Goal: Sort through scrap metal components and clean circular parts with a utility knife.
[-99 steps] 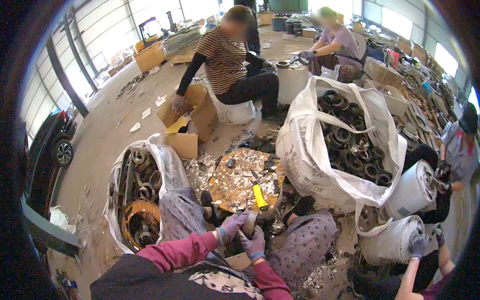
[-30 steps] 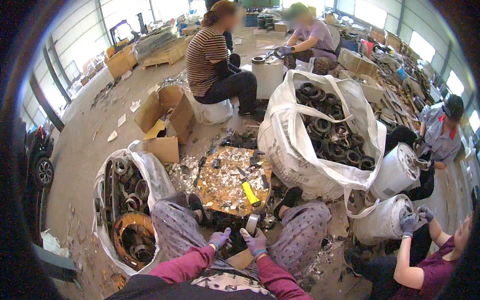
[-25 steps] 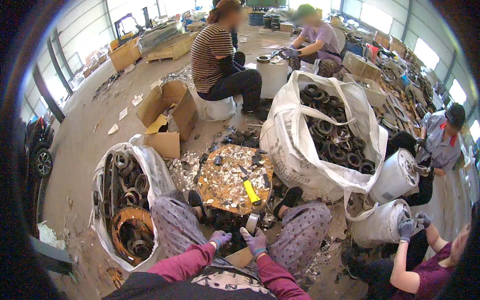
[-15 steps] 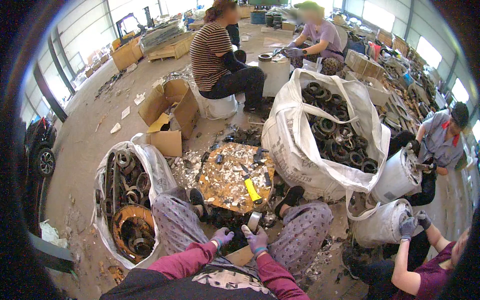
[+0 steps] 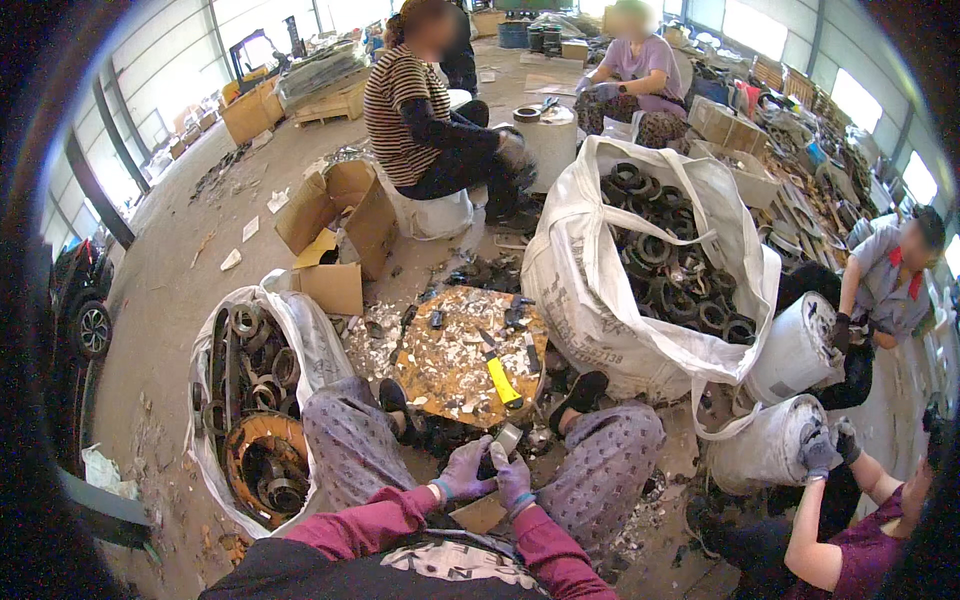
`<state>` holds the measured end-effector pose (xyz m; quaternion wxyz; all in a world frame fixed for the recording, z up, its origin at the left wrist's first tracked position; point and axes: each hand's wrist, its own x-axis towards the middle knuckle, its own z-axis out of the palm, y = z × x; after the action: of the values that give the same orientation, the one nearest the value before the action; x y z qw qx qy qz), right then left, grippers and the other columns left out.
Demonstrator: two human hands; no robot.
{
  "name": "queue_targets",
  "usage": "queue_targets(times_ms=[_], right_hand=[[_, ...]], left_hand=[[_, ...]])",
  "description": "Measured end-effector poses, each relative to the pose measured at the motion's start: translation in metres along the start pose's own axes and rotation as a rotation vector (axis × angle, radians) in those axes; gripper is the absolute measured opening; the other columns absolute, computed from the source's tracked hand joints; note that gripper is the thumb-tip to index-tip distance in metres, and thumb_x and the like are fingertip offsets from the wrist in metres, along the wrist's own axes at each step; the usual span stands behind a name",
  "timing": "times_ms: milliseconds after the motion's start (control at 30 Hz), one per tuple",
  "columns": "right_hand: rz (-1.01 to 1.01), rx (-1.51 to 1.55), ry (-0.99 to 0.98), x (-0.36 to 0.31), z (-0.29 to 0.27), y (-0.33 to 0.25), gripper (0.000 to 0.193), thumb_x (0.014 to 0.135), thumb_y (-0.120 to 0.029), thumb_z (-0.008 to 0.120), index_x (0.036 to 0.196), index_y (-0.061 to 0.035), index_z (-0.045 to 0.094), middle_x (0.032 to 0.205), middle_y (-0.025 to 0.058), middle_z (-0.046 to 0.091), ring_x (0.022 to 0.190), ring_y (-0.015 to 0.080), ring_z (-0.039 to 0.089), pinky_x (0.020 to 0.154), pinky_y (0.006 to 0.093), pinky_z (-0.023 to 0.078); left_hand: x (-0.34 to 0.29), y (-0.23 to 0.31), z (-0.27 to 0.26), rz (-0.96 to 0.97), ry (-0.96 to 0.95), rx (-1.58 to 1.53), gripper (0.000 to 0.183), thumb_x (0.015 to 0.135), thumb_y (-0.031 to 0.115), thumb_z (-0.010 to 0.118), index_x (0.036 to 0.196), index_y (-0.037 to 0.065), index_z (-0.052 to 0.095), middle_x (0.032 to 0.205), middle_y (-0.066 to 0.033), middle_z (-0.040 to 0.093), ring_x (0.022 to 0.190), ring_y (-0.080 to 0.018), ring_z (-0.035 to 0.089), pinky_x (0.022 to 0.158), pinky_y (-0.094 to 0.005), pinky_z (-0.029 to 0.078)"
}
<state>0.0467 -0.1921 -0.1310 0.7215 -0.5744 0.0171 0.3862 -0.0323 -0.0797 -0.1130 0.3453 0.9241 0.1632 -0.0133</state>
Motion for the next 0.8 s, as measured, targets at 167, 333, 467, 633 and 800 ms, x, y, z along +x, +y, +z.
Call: queue_targets(times_ms=[167,333,467,633,800], right_hand=[[0.085,0.042,-0.117,-0.010,0.008,-0.020,0.036,0.091,-0.035,0.060,0.110,-0.0047,0.060,0.099,0.0007,0.063,0.087,0.0092,0.056,0.075,0.0251,0.045],[0.112,0.146,-0.160,-0.010,0.004,-0.003,0.041,0.091,-0.038,0.058,0.118,-0.0075,0.055,0.099,0.0009,0.063,0.084,0.0116,0.059,0.071,0.0272,0.047],[0.104,0.230,-0.296,-0.020,0.002,0.003,0.041,0.093,-0.037,0.056,0.122,-0.0073,0.053,0.109,0.0031,0.060,0.093,0.0134,0.058,0.079,0.0283,0.047],[0.021,-0.084,-0.314,-0.017,0.008,-0.004,0.048,0.095,-0.038,0.051,0.127,-0.0025,0.052,0.115,0.0036,0.057,0.103,0.0146,0.052,0.093,0.0277,0.040],[0.051,0.026,-0.038,-0.002,-0.003,-0.008,0.036,0.095,-0.040,0.050,0.087,-0.0075,0.062,0.079,-0.0029,0.057,0.069,0.0084,0.050,0.061,0.0255,0.042]], left_hand=[[0.001,0.003,-0.002,-0.009,0.071,0.047,0.090,0.068,0.048,0.072,0.136,0.002,0.036,0.121,-0.0226,0.053,0.114,-0.0371,0.050,0.099,-0.0443,0.037],[-0.007,0.003,0.001,-0.065,0.116,0.002,0.082,0.068,0.042,0.074,0.133,0.006,0.041,0.110,-0.0222,0.059,0.106,-0.0373,0.055,0.094,-0.0433,0.041],[-0.010,-0.004,0.007,-0.085,0.102,-0.087,0.074,0.068,0.034,0.074,0.129,0.007,0.045,0.105,-0.0221,0.061,0.101,-0.0380,0.057,0.091,-0.0437,0.043],[0.004,-0.023,-0.011,-0.036,0.143,-0.351,0.039,0.070,0.022,0.069,0.108,0.012,0.063,0.098,-0.0144,0.067,0.094,-0.0300,0.065,0.081,-0.0384,0.051],[0.033,0.024,-0.119,-0.134,-0.320,0.037,0.052,0.070,0.024,0.064,0.120,0.012,0.059,0.094,-0.0159,0.068,0.084,-0.0267,0.067,0.075,-0.0371,0.053]])
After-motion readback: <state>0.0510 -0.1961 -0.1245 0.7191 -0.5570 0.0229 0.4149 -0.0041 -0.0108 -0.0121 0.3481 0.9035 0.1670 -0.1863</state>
